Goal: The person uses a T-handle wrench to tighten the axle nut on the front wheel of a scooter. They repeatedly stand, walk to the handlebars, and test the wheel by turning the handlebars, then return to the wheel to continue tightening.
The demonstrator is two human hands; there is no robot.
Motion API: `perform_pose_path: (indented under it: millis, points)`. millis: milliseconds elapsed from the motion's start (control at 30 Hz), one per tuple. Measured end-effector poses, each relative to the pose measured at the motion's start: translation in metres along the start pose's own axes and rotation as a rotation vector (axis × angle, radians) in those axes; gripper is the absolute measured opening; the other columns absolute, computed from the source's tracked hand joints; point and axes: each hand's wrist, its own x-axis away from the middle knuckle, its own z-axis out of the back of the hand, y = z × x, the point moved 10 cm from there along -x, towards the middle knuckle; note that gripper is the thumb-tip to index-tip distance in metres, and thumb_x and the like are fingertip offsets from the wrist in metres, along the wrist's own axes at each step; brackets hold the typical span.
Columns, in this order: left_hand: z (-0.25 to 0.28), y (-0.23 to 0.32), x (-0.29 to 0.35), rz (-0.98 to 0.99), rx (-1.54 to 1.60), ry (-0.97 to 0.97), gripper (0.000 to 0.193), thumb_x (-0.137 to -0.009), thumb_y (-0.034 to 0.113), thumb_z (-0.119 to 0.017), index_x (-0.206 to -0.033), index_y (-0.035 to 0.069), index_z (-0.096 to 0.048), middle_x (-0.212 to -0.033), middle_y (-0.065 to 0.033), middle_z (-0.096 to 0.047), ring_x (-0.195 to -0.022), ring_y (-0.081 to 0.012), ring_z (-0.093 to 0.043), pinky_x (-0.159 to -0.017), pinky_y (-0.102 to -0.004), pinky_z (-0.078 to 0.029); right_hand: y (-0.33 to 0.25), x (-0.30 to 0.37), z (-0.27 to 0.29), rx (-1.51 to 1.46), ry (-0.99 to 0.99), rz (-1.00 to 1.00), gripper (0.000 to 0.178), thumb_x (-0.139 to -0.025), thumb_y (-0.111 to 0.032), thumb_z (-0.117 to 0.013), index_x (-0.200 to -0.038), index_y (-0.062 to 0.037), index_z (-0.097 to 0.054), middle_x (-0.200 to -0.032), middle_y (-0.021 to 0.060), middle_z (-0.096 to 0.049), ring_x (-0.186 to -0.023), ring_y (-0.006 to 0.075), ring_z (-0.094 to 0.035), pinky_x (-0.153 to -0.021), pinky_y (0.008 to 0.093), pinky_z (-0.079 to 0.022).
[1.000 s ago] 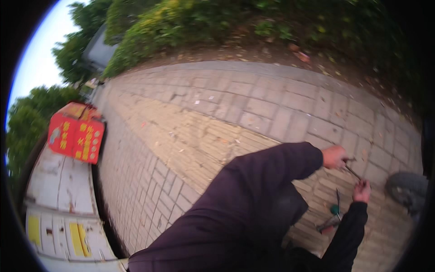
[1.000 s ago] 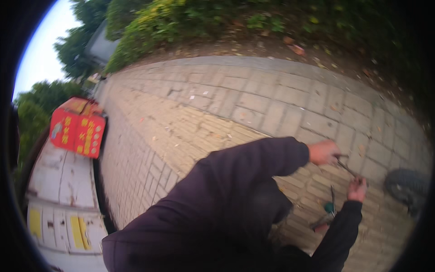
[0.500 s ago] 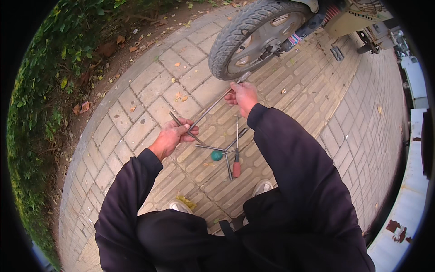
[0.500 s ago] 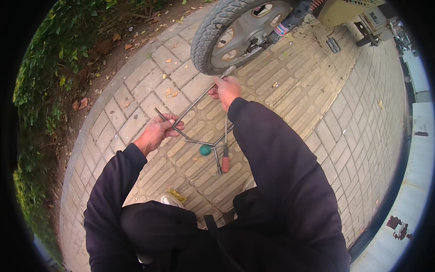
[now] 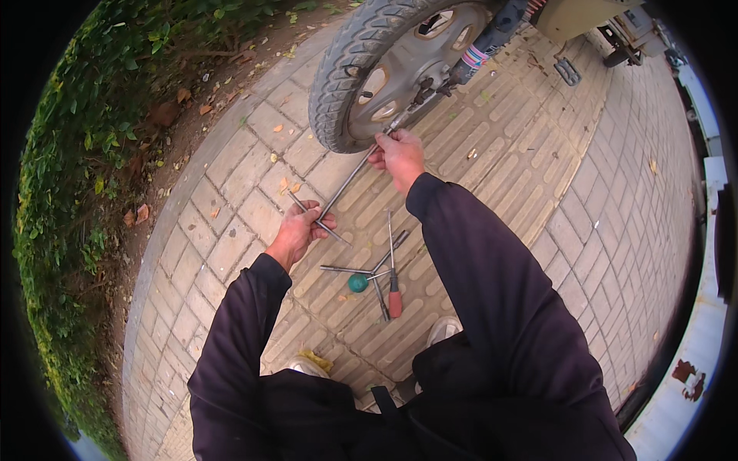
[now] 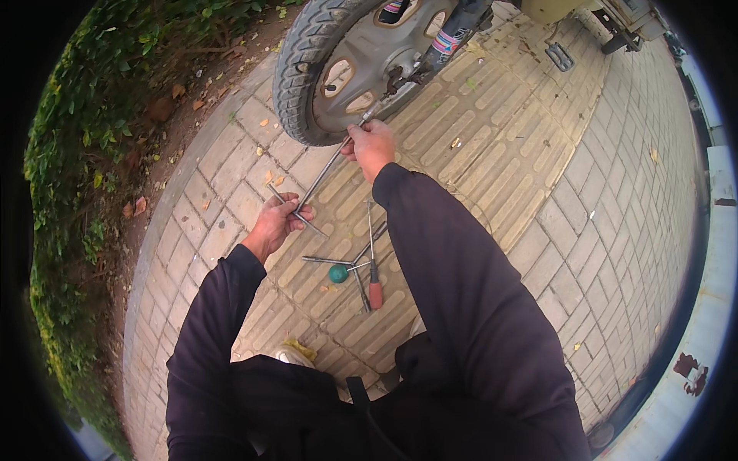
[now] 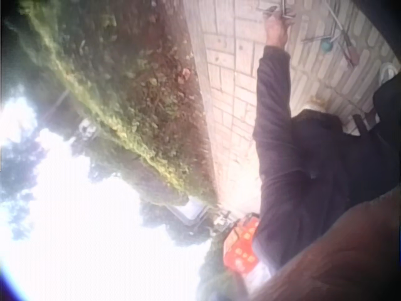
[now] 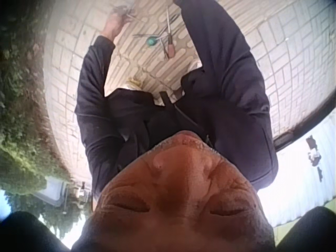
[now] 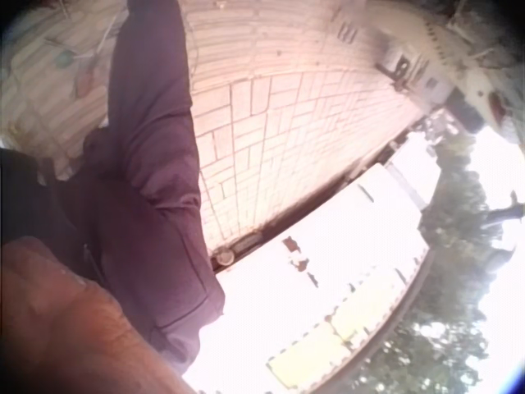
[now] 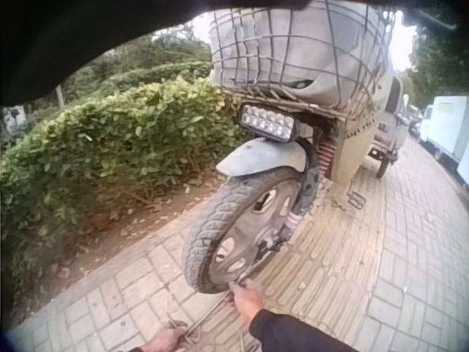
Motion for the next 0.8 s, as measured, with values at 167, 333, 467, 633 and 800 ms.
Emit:
perform_pose_path:
  millis: [167, 333, 467, 633, 800]
  points:
    - [-0.017, -0.008, -0.022, 0.040, 0.090, -0.057, 0.037, -0.102, 0.005, -0.055, -0.133, -0.004, -0.038, -0.105, -0.0222, -0.070, -0.086, -0.0270, -0.075, -0.060, -0.0309, -0.060, -0.012, -0.009, 0.016, 0.013, 0.062, 0.043, 0.018, -0.102, -0.018, -0.066, -0.095, -0.0020, -0.060, -0.084, 0.0086, -0.069, -0.066, 0.0161, -0.069, -0.053, 0.0288, -0.053]
    - [-0.016, -0.013, -0.036, 0.036, 0.057, -0.001, 0.048, -0.098, 0.001, -0.061, -0.136, -0.004, -0.033, -0.104, -0.0223, -0.070, -0.084, -0.0272, -0.075, -0.059, -0.0302, -0.060, -0.015, -0.013, 0.018, 0.040, 0.059, 0.049, 0.018, -0.101, -0.017, -0.066, -0.094, -0.0011, -0.062, -0.083, 0.0093, -0.070, -0.063, 0.0162, -0.069, -0.052, 0.0288, -0.053]
    - [-0.013, -0.012, -0.044, 0.035, 0.058, -0.022, 0.050, -0.099, 0.001, -0.061, -0.138, -0.004, -0.030, -0.105, -0.0225, -0.070, -0.083, -0.0272, -0.075, -0.056, -0.0300, -0.058, -0.016, -0.015, 0.019, 0.028, 0.069, 0.056, 0.018, -0.100, -0.017, -0.067, -0.092, -0.0006, -0.062, -0.081, 0.0096, -0.070, -0.062, 0.0161, -0.068, -0.051, 0.0291, -0.053]
    - [-0.017, -0.012, -0.049, 0.089, -0.005, -0.085, 0.034, -0.098, 0.002, -0.064, -0.123, -0.009, -0.045, -0.100, -0.0223, -0.071, -0.084, -0.0272, -0.076, -0.056, -0.0282, -0.058, -0.020, -0.014, 0.022, 0.009, 0.073, 0.095, 0.018, -0.099, -0.017, -0.068, -0.092, -0.0005, -0.063, -0.080, 0.0096, -0.070, -0.061, 0.0161, -0.068, -0.050, 0.0290, -0.053]
    - [-0.014, -0.013, -0.051, 0.069, -0.027, -0.013, 0.023, -0.097, 0.000, -0.065, -0.115, -0.008, -0.053, -0.106, -0.0213, -0.070, -0.088, -0.0279, -0.075, -0.064, -0.0280, -0.062, -0.023, -0.014, 0.025, -0.012, 0.061, 0.091, 0.019, -0.099, -0.017, -0.068, -0.091, -0.0006, -0.063, -0.079, 0.0091, -0.070, -0.060, 0.0156, -0.068, -0.051, 0.0285, -0.052]
